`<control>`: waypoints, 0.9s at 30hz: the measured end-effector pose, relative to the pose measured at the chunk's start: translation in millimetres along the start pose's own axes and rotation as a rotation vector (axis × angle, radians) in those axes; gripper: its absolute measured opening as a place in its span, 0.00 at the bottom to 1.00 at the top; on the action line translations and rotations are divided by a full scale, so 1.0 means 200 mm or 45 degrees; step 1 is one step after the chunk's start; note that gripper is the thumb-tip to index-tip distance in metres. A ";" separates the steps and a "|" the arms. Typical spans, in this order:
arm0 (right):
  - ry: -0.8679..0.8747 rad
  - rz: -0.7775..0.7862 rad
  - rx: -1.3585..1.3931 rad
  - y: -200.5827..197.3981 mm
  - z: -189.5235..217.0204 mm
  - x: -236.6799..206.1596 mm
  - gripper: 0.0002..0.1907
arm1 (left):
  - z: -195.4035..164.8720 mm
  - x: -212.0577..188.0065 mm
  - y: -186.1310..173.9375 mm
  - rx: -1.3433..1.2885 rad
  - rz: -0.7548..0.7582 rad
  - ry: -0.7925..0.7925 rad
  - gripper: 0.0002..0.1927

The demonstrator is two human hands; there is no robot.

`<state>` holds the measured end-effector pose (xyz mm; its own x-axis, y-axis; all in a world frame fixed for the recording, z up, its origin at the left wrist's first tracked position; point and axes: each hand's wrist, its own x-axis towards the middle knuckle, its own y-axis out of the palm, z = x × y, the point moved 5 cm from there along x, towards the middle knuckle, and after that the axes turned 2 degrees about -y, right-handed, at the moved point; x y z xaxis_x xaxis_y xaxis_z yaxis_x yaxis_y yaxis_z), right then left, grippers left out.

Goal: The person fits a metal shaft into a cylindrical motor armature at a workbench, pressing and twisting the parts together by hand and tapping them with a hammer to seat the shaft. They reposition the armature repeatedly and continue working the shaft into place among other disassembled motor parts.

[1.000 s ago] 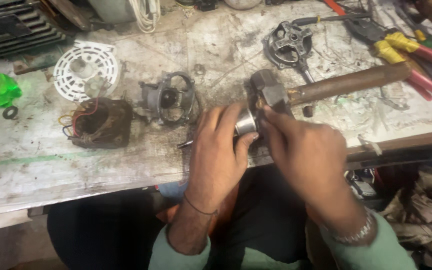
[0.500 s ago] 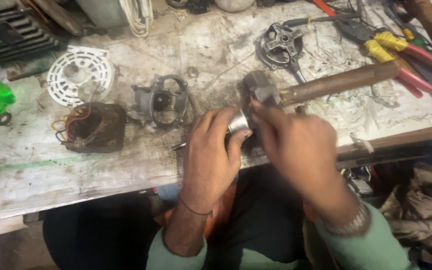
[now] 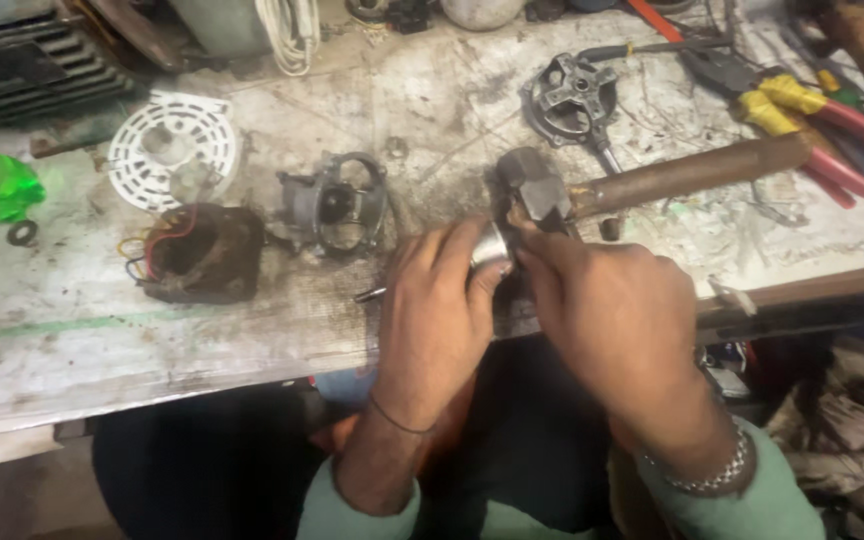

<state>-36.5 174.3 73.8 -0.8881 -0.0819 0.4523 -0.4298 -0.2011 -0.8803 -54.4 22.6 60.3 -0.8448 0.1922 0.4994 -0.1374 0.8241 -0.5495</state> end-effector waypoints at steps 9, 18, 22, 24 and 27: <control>-0.021 -0.161 0.142 0.00 0.02 0.11 0.09 | -0.02 0.01 -0.03 -0.149 0.086 0.059 0.26; -0.007 0.061 0.014 -0.03 -0.01 0.04 0.09 | 0.00 0.00 -0.02 -0.090 0.044 0.049 0.23; -0.057 0.000 -0.006 -0.10 0.05 0.08 0.09 | 0.00 0.00 -0.02 -0.061 0.048 0.009 0.23; -0.043 0.008 0.001 -0.13 0.08 0.10 0.09 | 0.00 0.00 -0.01 -0.022 0.066 -0.024 0.22; 0.040 0.037 0.015 -0.15 0.08 0.13 0.10 | -0.01 0.01 -0.01 -0.011 0.049 -0.034 0.23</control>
<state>-43.8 162.2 114.6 -0.9050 -0.0576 0.4214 -0.4016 -0.2105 -0.8913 -54.0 22.4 63.2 -0.8628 0.2099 0.4600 -0.1002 0.8208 -0.5624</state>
